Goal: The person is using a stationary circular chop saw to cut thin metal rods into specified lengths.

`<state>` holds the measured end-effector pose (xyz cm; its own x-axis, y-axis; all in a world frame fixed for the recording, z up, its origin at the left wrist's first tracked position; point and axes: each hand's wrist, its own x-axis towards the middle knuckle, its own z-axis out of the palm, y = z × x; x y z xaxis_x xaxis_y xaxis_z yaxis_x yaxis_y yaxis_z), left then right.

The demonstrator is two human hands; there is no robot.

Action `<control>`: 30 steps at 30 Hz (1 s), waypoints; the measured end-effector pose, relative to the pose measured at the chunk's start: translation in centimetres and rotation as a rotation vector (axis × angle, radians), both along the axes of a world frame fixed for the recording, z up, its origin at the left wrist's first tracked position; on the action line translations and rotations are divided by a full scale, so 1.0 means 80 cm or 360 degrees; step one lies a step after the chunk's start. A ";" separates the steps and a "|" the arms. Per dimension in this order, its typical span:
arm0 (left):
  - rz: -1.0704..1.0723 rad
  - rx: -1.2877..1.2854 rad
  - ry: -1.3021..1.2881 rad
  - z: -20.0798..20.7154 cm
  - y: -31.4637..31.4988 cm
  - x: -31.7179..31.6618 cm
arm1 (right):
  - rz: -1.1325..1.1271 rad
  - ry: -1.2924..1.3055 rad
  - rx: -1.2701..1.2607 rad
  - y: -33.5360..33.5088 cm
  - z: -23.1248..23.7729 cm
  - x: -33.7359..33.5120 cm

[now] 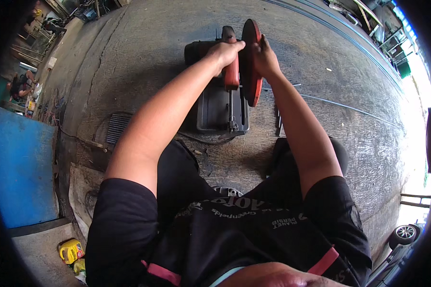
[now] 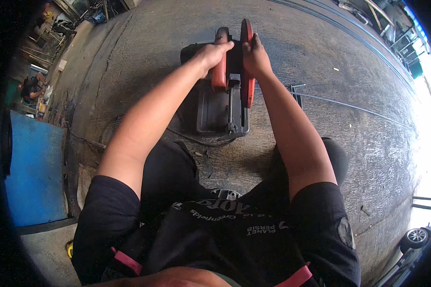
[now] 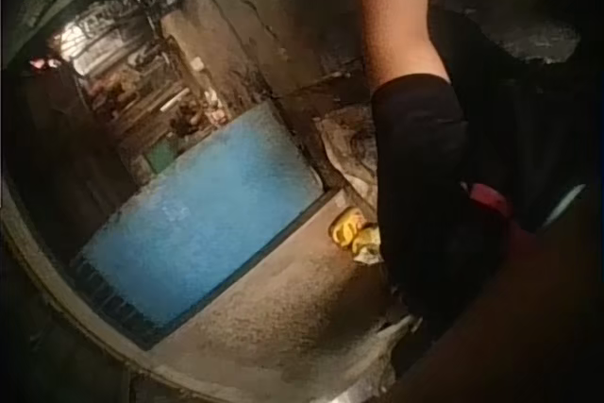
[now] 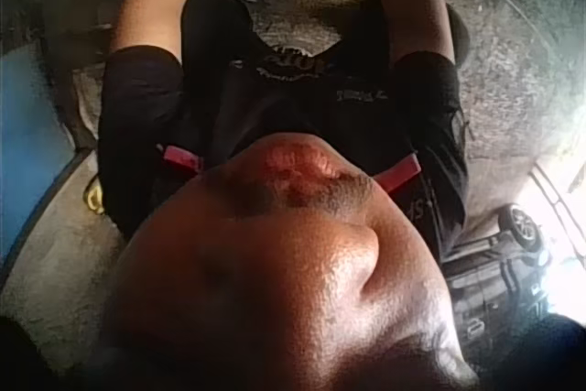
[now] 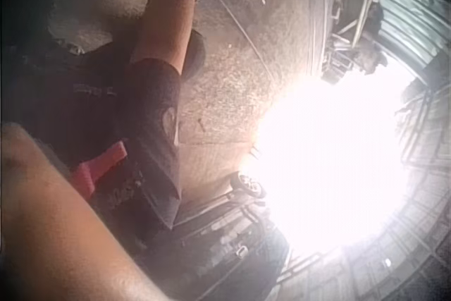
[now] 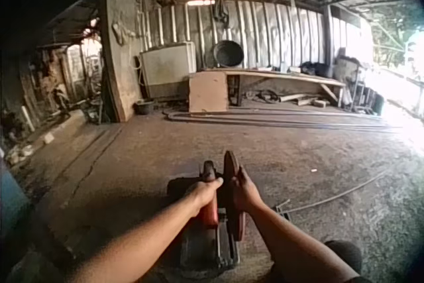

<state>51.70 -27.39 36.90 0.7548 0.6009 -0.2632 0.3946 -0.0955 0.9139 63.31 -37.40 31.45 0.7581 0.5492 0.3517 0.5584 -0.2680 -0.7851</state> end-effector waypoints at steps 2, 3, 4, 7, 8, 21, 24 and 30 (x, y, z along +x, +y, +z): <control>-0.0080 0.0067 -0.0099 0.004 0.018 0.019 | -0.0036 0.0067 -0.0077 0.014 0.020 0.009; -0.0070 0.0026 -0.0111 0.003 0.025 0.028 | -0.0073 0.0119 -0.0124 0.019 0.028 0.012; -0.0099 -0.0174 -0.0098 0.005 0.035 0.039 | -0.0070 0.0155 -0.0167 0.024 0.034 0.014; 0.0017 -0.0136 -0.0072 0.006 0.053 0.059 | -0.0172 0.0203 -0.0219 0.040 0.051 0.026; -0.0020 -0.0104 -0.0123 0.006 0.056 0.062 | -0.0164 0.0211 -0.0220 0.043 0.054 0.029; -0.0037 0.0215 -0.0195 0.006 0.056 0.059 | -0.0308 0.0119 -0.0378 0.047 0.049 0.028; -0.0128 0.0000 -0.0179 0.002 0.051 0.053 | -0.0323 0.0118 -0.0372 0.043 0.046 0.021; -0.0018 -0.0454 -0.0290 -0.016 0.015 0.018 | -0.0365 0.0117 -0.0283 0.023 0.024 -0.006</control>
<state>53.11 -26.15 35.59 0.8112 0.5136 -0.2795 0.2225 0.1709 0.9598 62.81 -35.58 33.35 0.8893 0.4088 0.2050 0.4109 -0.5174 -0.7506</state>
